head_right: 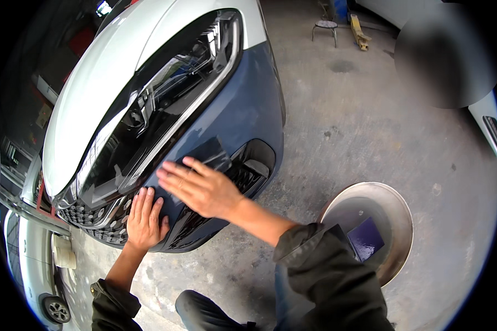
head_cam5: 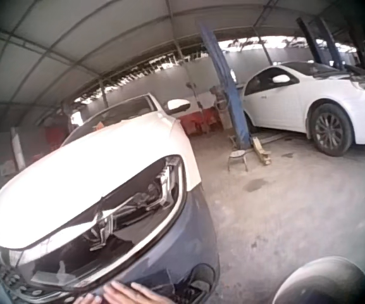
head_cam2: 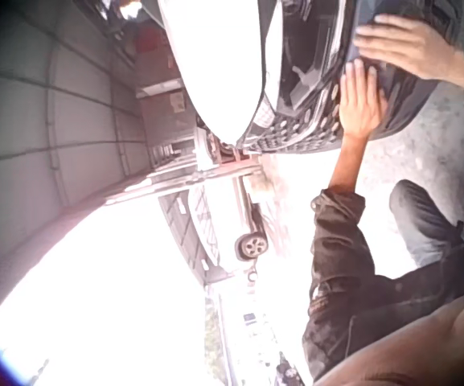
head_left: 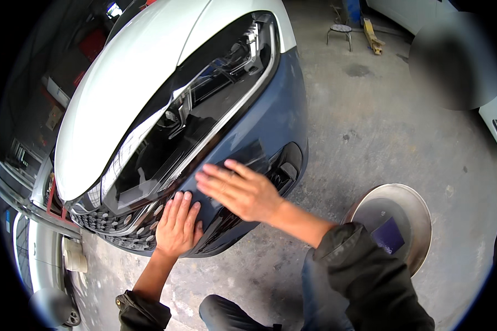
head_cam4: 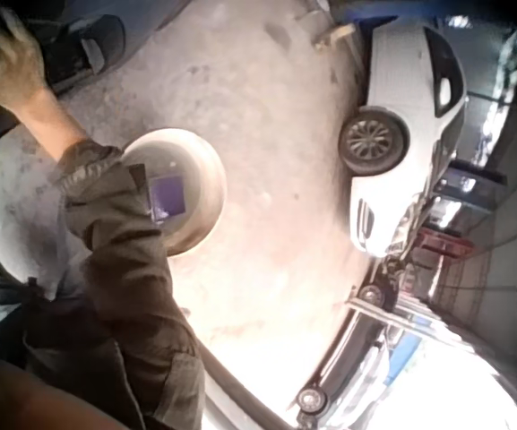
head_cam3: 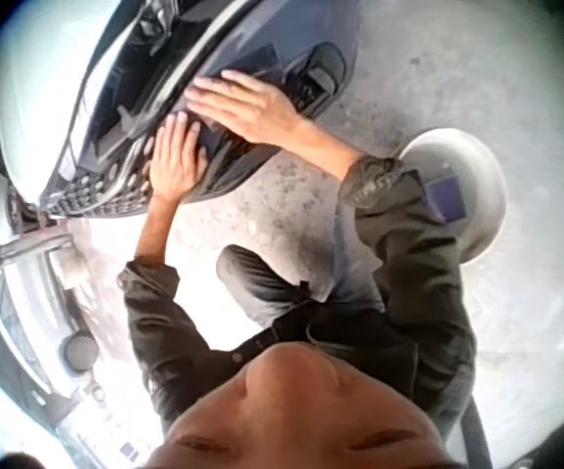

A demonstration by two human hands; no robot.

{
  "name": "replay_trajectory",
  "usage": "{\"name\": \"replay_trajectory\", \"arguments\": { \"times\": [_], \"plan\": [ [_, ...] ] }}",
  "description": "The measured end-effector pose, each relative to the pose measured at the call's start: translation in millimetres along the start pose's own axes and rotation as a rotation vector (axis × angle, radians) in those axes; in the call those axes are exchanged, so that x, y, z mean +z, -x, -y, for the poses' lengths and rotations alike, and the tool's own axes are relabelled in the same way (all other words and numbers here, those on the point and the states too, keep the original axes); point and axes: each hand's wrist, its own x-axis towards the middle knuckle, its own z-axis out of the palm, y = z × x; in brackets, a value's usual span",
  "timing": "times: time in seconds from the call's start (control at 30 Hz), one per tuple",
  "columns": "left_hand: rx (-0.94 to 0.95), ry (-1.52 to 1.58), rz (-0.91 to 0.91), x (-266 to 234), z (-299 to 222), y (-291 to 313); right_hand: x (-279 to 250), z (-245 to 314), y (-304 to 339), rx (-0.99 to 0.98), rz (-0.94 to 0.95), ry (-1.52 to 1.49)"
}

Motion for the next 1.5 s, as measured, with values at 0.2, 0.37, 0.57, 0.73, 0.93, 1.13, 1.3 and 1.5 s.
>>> {"name": "replay_trajectory", "arguments": {
  "times": [0.2, 0.37, 0.57, 0.73, 0.93, 1.13, 1.3, 1.5],
  "plan": [
    [-0.017, -0.029, 0.032, -7, -1, 5, -49, -116, 22, 0.409, -0.142, 0.133],
    [-0.015, -0.059, -0.030, -2, -2, 0, -21, -43, 24, 0.333, -0.200, -0.019],
    [0.010, -0.063, -0.020, -7, 2, 1, -35, -91, 35, 0.319, -0.107, 0.066],
    [-0.021, -0.024, -0.065, -2, -1, -3, -39, -99, 23, 0.418, -0.131, 0.158],
    [-0.026, -0.012, -0.050, -2, 0, -1, -39, -42, 0, 0.103, -0.020, -0.009],
    [-0.032, 0.006, -0.038, -4, -3, 2, -55, -121, 7, 0.125, -0.040, 0.150],
    [-0.063, -0.009, -0.035, -2, -4, 2, -83, -175, 9, 0.518, -0.054, 0.217],
    [-0.063, -0.025, -0.054, -1, -4, -1, -112, -210, 3, 1.215, -0.380, -0.459]
  ]
}}
